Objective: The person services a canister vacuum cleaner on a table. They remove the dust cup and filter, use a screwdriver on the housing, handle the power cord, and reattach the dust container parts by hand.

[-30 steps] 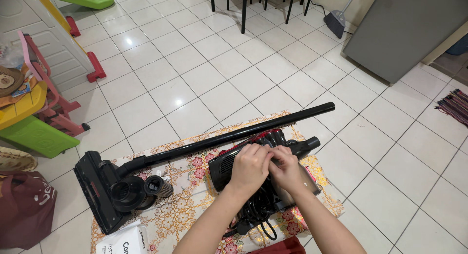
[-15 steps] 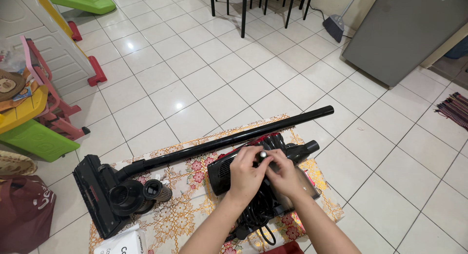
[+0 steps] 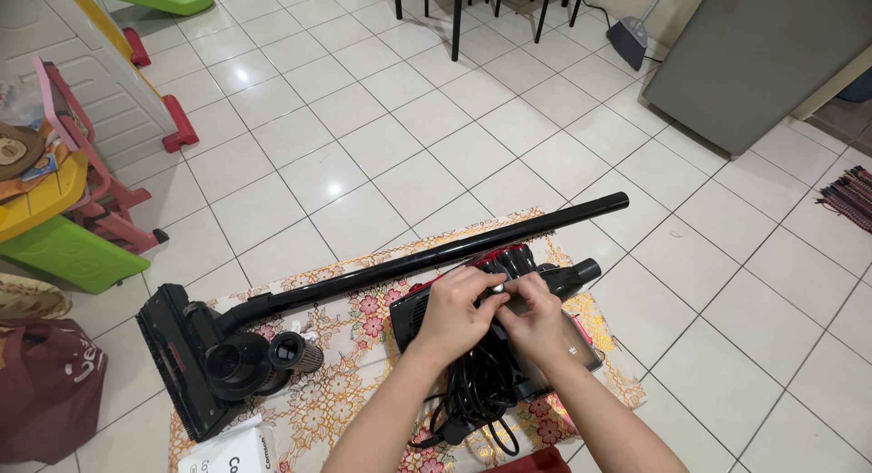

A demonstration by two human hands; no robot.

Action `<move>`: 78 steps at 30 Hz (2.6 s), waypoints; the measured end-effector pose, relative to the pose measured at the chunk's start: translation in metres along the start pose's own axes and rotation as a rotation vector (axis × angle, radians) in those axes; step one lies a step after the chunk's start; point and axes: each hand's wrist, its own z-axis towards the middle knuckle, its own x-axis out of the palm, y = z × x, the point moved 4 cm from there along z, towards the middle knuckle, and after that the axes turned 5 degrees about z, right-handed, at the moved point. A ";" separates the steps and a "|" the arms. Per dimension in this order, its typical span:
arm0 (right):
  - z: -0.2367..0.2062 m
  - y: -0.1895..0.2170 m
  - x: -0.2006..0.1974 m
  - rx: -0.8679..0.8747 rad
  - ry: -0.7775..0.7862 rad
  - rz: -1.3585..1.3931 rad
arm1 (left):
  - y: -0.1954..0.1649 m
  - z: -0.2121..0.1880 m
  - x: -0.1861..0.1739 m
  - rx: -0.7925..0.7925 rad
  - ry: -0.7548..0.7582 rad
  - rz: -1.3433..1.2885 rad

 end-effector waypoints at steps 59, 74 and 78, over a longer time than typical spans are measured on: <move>-0.006 -0.007 0.002 -0.233 0.007 -0.197 | 0.033 0.023 0.067 -0.282 0.541 -0.904; -0.008 -0.006 0.000 -0.162 0.044 -0.187 | -0.008 -0.004 0.051 -0.420 -0.172 -0.369; -0.009 0.002 0.001 -0.241 0.042 -0.173 | -0.007 0.002 0.051 -0.534 -0.167 -0.434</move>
